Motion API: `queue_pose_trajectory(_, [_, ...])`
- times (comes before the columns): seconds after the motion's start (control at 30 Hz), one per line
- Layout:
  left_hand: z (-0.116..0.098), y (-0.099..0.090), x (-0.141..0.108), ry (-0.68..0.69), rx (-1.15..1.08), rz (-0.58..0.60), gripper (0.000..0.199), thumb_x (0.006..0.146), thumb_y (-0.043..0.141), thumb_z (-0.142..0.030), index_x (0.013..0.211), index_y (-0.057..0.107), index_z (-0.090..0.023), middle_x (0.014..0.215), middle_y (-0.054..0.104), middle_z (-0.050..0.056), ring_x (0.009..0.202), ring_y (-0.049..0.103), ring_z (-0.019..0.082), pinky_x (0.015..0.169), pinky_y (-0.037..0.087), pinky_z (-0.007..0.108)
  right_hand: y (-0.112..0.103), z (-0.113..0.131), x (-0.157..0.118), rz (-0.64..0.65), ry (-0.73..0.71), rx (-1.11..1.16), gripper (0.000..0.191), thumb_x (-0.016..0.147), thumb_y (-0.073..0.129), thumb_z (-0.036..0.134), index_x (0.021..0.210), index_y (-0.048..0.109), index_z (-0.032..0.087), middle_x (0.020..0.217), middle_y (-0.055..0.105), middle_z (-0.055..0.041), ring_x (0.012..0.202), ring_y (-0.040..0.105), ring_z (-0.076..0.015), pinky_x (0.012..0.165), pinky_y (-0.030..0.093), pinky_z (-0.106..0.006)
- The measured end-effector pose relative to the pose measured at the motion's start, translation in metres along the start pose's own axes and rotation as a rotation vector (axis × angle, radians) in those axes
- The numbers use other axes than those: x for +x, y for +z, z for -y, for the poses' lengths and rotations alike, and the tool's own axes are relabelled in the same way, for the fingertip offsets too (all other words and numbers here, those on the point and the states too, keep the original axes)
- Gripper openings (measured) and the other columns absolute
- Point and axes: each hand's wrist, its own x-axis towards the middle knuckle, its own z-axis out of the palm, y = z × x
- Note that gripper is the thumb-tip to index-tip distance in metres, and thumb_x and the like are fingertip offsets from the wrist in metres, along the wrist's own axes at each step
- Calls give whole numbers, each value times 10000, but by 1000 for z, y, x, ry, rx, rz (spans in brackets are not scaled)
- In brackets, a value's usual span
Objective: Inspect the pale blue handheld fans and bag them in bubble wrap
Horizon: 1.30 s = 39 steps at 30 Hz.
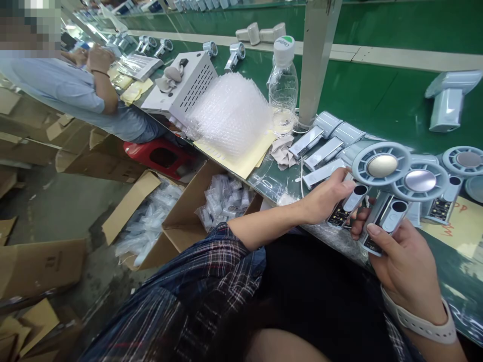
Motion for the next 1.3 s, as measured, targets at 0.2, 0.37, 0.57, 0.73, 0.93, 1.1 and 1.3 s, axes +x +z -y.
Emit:
queue_pose_trajectory(0.2, [-6, 2, -4, -12, 102, -67, 746, 938, 675, -716, 1450, 499, -203, 899, 669, 12, 739, 663, 195, 798, 595, 396, 0, -2, 0, 6, -1, 2, 490, 659, 1012, 460, 1004, 737, 249, 948, 720, -18, 742, 659, -181, 663, 581, -321])
queue_pose_trajectory(0.37, [4, -4, -2, -18, 128, -26, 753, 986, 515, -751, 1479, 427, -189, 822, 638, -8, 700, 626, 191, 754, 545, 367, -3, -5, 1, -8, 5, 17, 499, 645, 1025, 461, 1002, 748, 251, 942, 722, -12, 724, 643, -160, 643, 571, -286])
queue_pose_trajectory(0.57, [8, -8, -1, -4, 12, 62, 727, 982, 491, -795, 1404, 429, -205, 821, 633, -14, 682, 619, 175, 679, 532, 321, -2, -4, 2, -40, 8, 32, 546, 596, 1054, 487, 974, 740, 248, 891, 717, -1, 704, 640, -156, 632, 580, -273])
queue_pose_trajectory(0.73, [4, -6, -1, 5, 15, 38, 768, 949, 493, -876, 1366, 456, -232, 817, 634, -19, 655, 604, 160, 642, 514, 311, 0, -5, 2, -31, 17, 38, 549, 604, 1053, 473, 997, 742, 247, 886, 722, 0, 705, 646, -149, 632, 581, -257])
queue_pose_trajectory(0.93, [0, -1, -4, 4, 100, -23, 762, 944, 533, -903, 1298, 473, -231, 894, 632, 2, 702, 605, 161, 695, 535, 334, -3, -9, 3, -39, 15, 59, 536, 622, 1041, 444, 1017, 741, 243, 916, 722, -8, 722, 648, -158, 623, 588, -279])
queue_pose_trajectory(1.1, [-1, -5, -2, 22, 227, -49, 617, 1067, 440, -718, 1391, 474, -194, 1234, 690, 122, 1134, 688, 274, 1056, 557, 456, -1, -9, 4, -28, 9, 15, 514, 668, 998, 468, 1021, 709, 232, 937, 697, -14, 718, 646, -171, 631, 584, -324])
queue_pose_trajectory(1.3, [-3, -27, -9, 46, 258, -29, 699, 946, 623, -376, 1556, 362, -157, 1678, 459, 207, 1614, 425, 384, 1348, 356, 546, -10, -15, 21, -112, -67, -251, 929, 681, 930, 581, 1435, 474, 286, 868, 702, 2, 654, 653, -245, 673, 567, -425])
